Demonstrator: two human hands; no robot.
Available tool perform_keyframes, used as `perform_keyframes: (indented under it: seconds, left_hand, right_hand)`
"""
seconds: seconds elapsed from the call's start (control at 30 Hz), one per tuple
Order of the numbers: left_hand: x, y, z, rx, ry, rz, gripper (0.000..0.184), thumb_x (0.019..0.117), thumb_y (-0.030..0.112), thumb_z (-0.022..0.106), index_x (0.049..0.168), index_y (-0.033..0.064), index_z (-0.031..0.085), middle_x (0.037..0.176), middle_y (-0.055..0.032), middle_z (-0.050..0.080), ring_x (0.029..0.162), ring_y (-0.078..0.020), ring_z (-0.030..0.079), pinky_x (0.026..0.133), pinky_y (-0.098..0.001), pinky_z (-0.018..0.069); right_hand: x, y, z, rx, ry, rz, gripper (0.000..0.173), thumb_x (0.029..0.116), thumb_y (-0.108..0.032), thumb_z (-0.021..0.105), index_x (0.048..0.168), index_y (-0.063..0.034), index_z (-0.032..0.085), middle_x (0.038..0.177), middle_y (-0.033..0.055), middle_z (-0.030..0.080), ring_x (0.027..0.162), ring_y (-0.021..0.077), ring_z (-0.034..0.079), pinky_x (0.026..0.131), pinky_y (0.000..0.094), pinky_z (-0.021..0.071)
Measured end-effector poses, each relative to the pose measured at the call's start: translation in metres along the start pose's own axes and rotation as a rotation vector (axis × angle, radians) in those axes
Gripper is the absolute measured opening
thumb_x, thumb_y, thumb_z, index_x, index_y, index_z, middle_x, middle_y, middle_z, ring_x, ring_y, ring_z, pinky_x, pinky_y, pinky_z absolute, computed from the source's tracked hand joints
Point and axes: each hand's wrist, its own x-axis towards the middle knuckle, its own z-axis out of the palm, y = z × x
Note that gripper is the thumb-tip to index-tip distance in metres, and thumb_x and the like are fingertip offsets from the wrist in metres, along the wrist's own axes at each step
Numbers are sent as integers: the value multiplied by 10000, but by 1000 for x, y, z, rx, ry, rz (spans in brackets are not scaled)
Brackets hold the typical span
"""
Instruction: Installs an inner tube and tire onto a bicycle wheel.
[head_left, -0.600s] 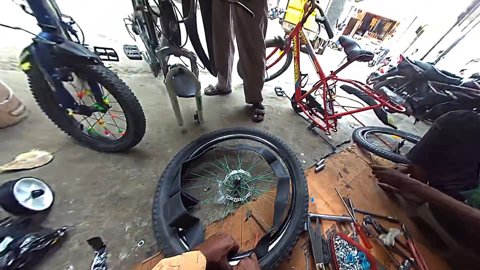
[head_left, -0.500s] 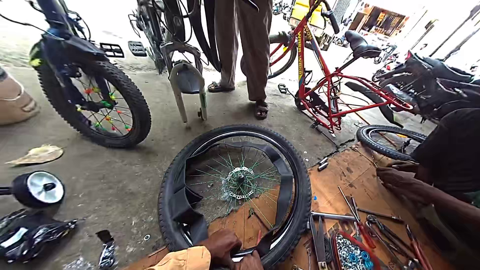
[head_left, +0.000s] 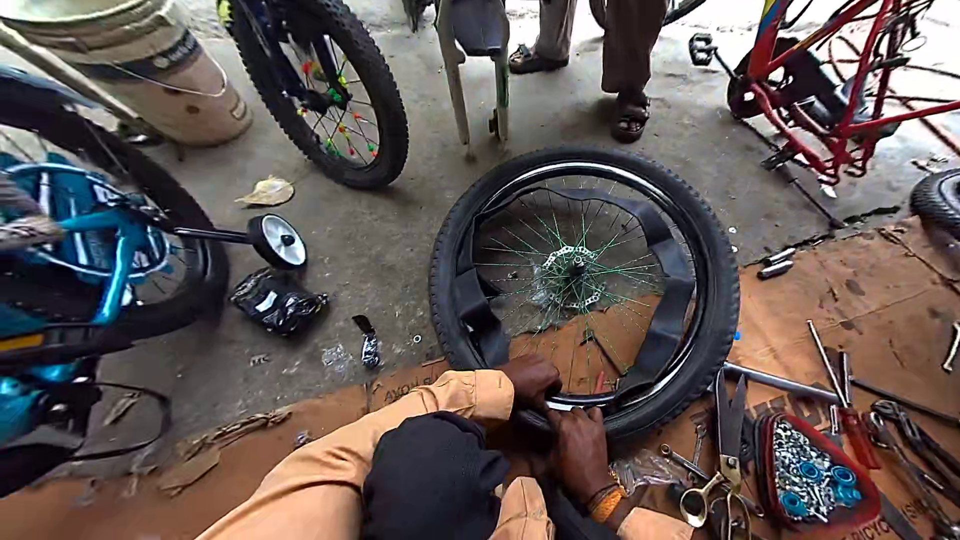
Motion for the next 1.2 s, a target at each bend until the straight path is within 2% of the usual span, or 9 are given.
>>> perform_keyframes:
  seconds: [0.17,0.3,0.4,0.5,0.57,0.63,0.77,0.97,1.2]
  left_hand:
    - [4,1,-2,26,-25,3,392,896,435,755,1042,75,702,1057,-139,691,1021,-345,666,873,-606,535]
    - [-6,3,-12,7,1,40,301,922,333,745,1051,63,707,1127,-137,666,1044,-332,654,893,-571,539]
    - [-26,3,-14,-36,183,47,266,983,320,671,1059,68,714,1197,-108,654,1063,-289,658,935,-513,546]
    - [-43,10,2,-10,341,-34,395,1023,473,554,1158,133,702,1254,-88,647,1180,-271,619,1037,-530,480]
    - [-53,26,10,7,203,-117,747,913,704,574,1421,157,561,1412,-136,565,1313,-335,533,1117,-624,359]
    - [-53,37,19,26,128,-155,962,829,725,663,1561,165,390,1488,-176,487,1363,-366,481,1145,-635,307]
    - [-45,40,22,59,144,-173,931,848,444,754,1581,81,310,1451,-209,528,1324,-386,528,1106,-609,376]
    - [-45,39,17,67,123,-208,844,895,402,701,1554,22,334,1338,-220,619,1200,-387,626,1039,-571,461]
    - [-44,41,21,42,112,-218,966,875,433,735,1612,55,237,1413,-223,570,1282,-396,573,1102,-572,415]
  right_hand:
    - [3,4,6,-4,61,26,315,828,-183,634,1113,-212,763,951,15,766,949,238,703,924,503,464]
    - [-1,11,23,-17,359,-3,244,722,-198,732,963,-179,764,876,-4,734,852,199,701,846,456,521]
    - [-4,14,12,72,248,62,556,688,-230,811,1199,-51,687,1241,140,671,1132,321,652,974,484,514]
    - [2,18,-6,56,-53,147,838,761,-281,766,1513,-58,470,1589,189,413,1458,388,393,1119,512,409]
    - [10,19,-13,-27,-156,114,867,759,-311,752,1537,-91,437,1535,162,483,1433,355,426,1091,526,406]
    - [17,19,-16,-86,-231,75,884,753,-339,750,1537,-87,429,1493,160,520,1401,348,457,1069,553,392]
    - [22,28,-19,-91,-214,22,805,782,-441,716,1467,-73,512,1434,133,586,1361,317,510,1073,530,402]
    - [29,28,-20,-79,-145,-28,590,853,-464,652,1282,-58,647,1216,120,708,1210,310,621,1012,489,457]
    - [26,20,-26,-10,-268,51,875,794,-374,737,1553,-92,405,1439,136,575,1347,334,514,1069,530,407]
